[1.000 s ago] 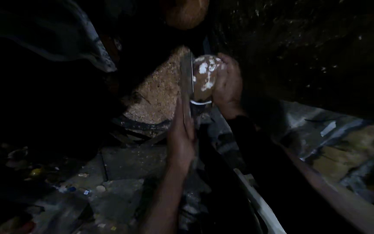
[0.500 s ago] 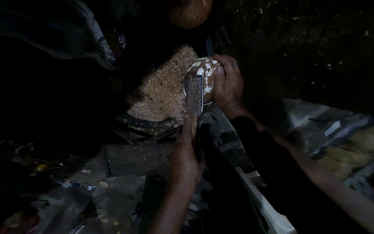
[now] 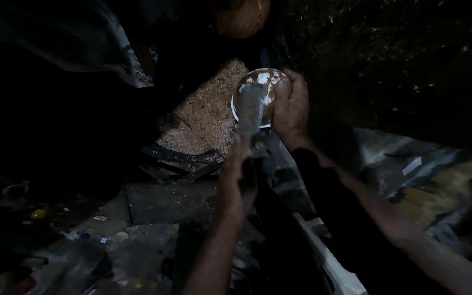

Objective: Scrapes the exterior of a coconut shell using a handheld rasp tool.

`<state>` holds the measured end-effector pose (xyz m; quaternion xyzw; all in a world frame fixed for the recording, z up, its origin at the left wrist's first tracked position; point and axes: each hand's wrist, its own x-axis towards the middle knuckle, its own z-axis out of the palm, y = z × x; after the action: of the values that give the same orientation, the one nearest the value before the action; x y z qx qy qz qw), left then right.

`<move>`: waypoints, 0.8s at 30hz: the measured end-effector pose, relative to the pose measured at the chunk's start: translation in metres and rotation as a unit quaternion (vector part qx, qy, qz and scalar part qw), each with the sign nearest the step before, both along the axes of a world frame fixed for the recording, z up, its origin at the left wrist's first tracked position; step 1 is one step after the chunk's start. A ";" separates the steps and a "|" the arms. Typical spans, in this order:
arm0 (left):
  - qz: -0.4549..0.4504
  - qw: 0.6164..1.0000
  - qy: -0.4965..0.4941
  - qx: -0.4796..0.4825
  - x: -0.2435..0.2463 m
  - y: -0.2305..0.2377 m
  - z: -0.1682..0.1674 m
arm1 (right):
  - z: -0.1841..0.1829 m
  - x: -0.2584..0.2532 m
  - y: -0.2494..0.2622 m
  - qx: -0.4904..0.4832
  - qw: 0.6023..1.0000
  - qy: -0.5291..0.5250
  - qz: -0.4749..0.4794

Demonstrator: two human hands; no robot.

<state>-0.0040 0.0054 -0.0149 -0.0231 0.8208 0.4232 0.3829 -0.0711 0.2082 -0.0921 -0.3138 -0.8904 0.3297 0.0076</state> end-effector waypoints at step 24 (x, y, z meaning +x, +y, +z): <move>0.002 0.999 -0.034 -0.014 -0.046 -0.009 0.009 | 0.004 0.001 -0.020 0.045 0.990 -0.003 0.134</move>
<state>-0.0503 -0.0037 -0.0062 -0.0446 0.8129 0.4119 0.4094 -0.0701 0.1880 -0.0885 -0.1919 -0.9384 0.2861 -0.0251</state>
